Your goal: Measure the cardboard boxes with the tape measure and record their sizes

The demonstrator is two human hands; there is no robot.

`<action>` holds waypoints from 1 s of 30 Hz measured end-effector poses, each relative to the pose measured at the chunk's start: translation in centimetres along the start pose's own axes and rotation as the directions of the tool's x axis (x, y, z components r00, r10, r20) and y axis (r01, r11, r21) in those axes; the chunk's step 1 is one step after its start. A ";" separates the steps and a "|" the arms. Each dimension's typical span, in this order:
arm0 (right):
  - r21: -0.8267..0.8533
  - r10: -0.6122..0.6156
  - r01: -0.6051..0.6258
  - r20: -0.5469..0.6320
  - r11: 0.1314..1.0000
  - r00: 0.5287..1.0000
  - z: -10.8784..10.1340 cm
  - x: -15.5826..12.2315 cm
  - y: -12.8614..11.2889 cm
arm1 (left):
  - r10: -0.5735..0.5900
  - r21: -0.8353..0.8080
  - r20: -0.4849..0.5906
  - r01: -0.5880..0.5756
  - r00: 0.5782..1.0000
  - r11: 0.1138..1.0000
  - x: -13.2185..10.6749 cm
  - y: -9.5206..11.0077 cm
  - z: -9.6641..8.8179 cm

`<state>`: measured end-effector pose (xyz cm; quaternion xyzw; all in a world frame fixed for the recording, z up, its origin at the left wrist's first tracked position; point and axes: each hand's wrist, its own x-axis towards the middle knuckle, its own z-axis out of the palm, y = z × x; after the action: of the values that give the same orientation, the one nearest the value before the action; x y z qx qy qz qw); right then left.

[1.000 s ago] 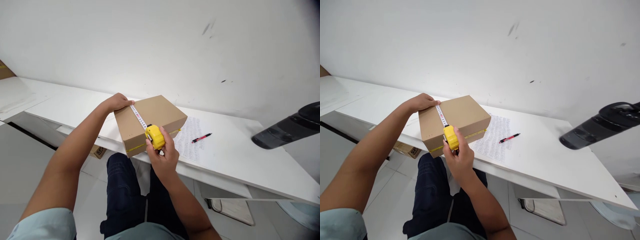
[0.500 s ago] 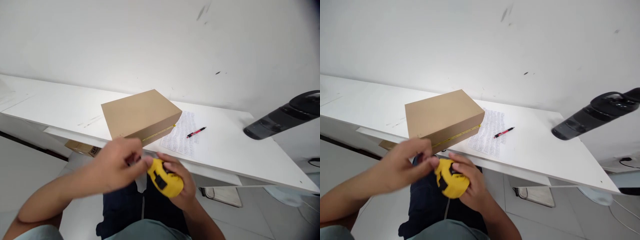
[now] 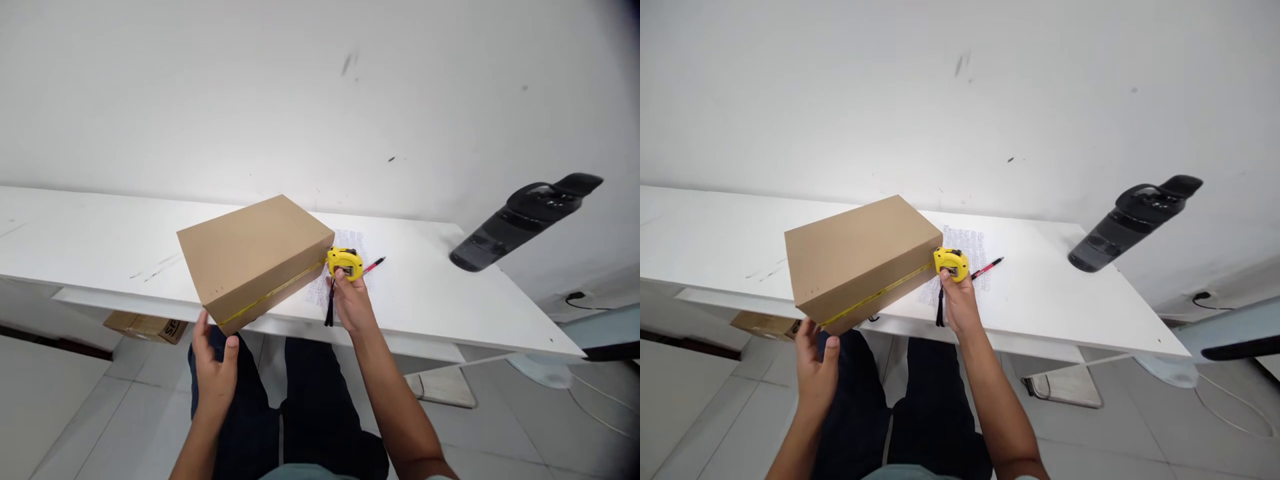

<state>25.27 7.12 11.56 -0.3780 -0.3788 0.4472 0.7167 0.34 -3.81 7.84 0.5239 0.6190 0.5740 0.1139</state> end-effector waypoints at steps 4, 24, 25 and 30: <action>-0.061 -0.004 0.012 0.122 0.998 0.993 -0.5 -0.4 -1.0 | -0.058 -0.155 -0.168 0.032 0.984 0.987 1.4 0.7 -1.3; -0.143 -0.254 0.268 0.110 0.953 0.961 1.2 -1.3 -7.4 | 0.134 0.402 0.081 -0.155 0.988 0.903 16.9 10.8 -2.6; -0.163 -0.267 0.278 0.087 0.947 0.960 1.5 -1.1 -7.9 | 0.193 0.448 0.046 -0.193 0.980 0.873 16.5 11.0 -2.6; -0.127 -0.314 0.337 0.171 0.933 0.934 2.1 -2.9 -10.2 | 0.608 0.357 0.227 -0.645 0.761 0.676 11.7 12.9 -2.5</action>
<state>26.16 1.69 20.81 -0.3299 -0.5217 0.3181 0.7196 0.15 1.14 24.71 0.7407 0.5029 0.4093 -0.1758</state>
